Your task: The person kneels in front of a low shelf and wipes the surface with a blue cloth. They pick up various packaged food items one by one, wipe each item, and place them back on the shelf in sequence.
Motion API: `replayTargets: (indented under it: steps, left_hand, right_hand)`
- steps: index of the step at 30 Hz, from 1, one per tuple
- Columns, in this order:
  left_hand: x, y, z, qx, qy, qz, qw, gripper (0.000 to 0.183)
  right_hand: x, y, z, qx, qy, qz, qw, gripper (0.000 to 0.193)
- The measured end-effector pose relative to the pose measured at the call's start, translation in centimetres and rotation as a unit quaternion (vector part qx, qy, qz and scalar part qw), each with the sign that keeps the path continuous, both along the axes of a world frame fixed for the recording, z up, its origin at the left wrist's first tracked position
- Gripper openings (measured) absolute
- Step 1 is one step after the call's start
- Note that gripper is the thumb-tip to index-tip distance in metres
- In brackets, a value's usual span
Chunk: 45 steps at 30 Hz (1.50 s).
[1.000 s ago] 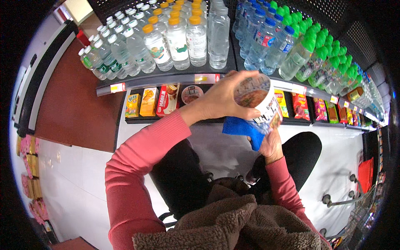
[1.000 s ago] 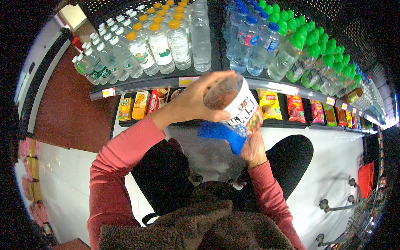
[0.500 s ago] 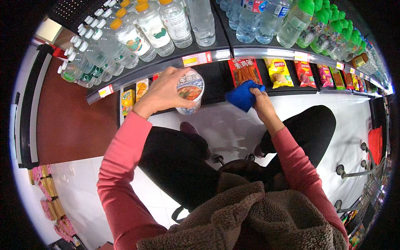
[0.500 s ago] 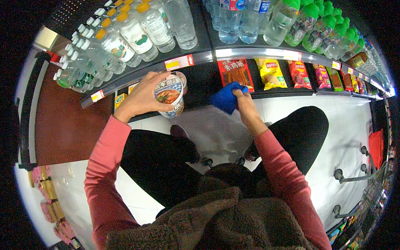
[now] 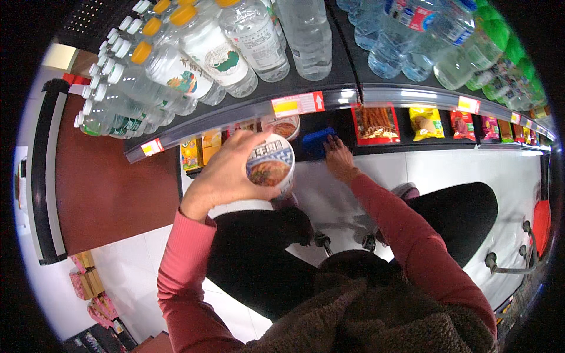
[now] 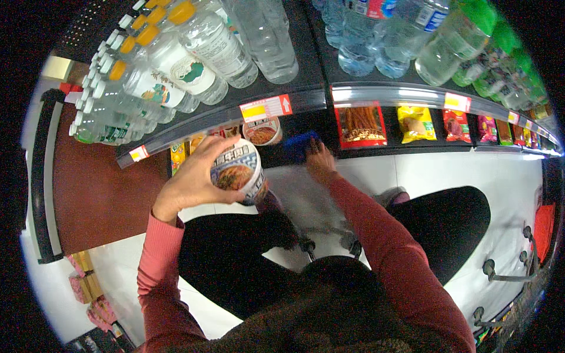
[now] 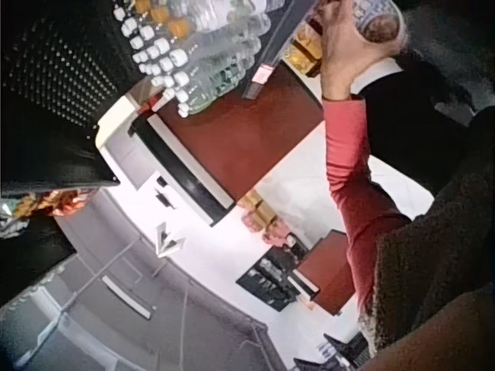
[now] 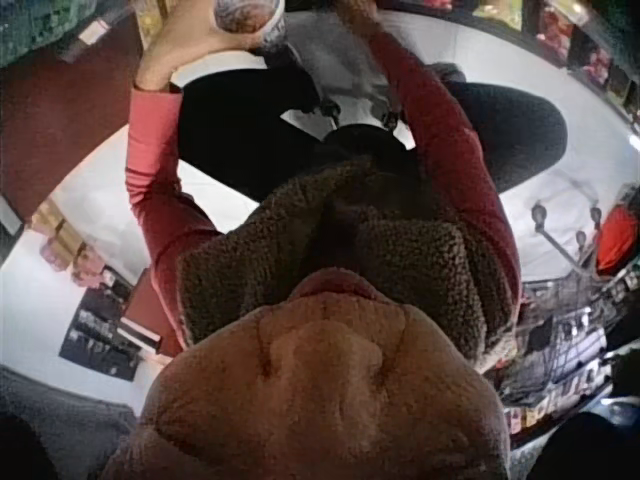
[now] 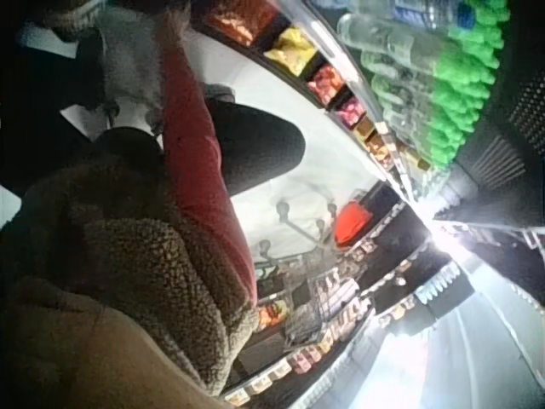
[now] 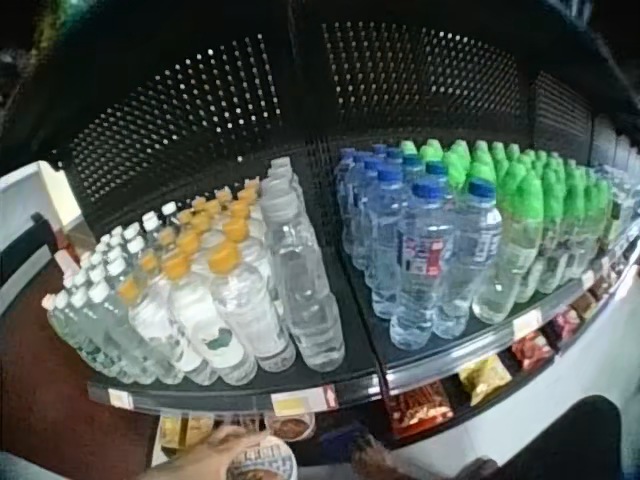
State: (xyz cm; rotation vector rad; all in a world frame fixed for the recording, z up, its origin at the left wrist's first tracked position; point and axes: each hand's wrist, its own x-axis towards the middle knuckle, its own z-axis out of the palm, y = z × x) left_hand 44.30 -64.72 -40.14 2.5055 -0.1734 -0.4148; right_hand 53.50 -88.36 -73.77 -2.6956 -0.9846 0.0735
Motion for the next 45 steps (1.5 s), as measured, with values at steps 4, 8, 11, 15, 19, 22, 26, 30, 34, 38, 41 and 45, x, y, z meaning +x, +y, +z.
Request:
replayTargets:
  steps: [4, 8, 11, 15, 19, 22, 26, 30, 34, 38, 41, 45]
  left_hand:
    - [1.2, -0.1, -0.3, 0.018, 0.016, -0.010, 1.000, 0.100]
    - [2.7, -1.0, -0.5, -0.012, 0.012, -0.029, 0.999, 0.102]
    - [3.4, -1.6, -0.5, -0.029, 0.020, -0.041, 0.999, 0.101]
    - [4.1, -2.3, -1.5, -0.039, -0.005, -0.047, 0.998, 0.102]
    - [4.0, -3.1, -3.3, -0.019, -0.023, -0.058, 0.998, 0.102]
    - [4.1, -3.6, -5.0, -0.010, -0.020, -0.058, 0.998, 0.101]
    - [5.4, -4.7, -7.9, 0.010, -0.043, -0.038, 0.998, 0.102]
    - [7.8, -5.2, -10.6, 0.048, -0.085, -0.030, 0.995, 0.105]
    - [10.1, -6.2, -13.8, -0.019, -0.175, -0.034, 0.984, 0.083]
    - [12.6, -7.7, -16.9, 0.063, -0.065, 0.021, 0.996, 0.099]
    - [13.8, -8.7, -18.7, 0.120, -0.041, 0.076, 0.989, 0.100]
    - [14.6, -8.3, -20.4, 0.102, -0.039, 0.066, 0.992, 0.098]
  right_hand:
    - [2.1, 1.6, -1.8, -0.035, -0.038, -0.029, 0.998, 0.046]
    - [8.6, 2.1, -2.5, -0.081, 0.071, 0.005, 0.994, 0.025]
    - [12.5, 3.0, -4.3, 0.384, 0.142, -0.006, 0.912, 0.022]
    - [15.3, 2.7, -7.8, 0.181, -0.020, 0.026, 0.983, 0.029]
    - [10.6, 3.0, -9.3, 0.500, 0.210, -0.014, 0.840, 0.035]
    - [5.6, 0.4, -6.4, 0.126, -0.009, 0.040, 0.991, 0.039]
    - [1.8, -1.7, -1.2, -0.069, 0.063, 0.107, 0.990, 0.039]
    - [1.0, -4.3, 3.7, -0.159, 0.058, 0.163, 0.972, 0.034]
    - [1.9, -6.9, 11.3, -0.201, 0.186, 0.198, 0.941, 0.022]
    - [0.4, -10.0, 19.9, -0.248, 0.227, 0.244, 0.910, 0.016]
    - [-2.4, -12.9, 24.2, -0.204, 0.232, 0.277, 0.910, 0.015]
    - [-5.6, -14.1, 25.3, -0.137, 0.233, 0.305, 0.913, 0.013]
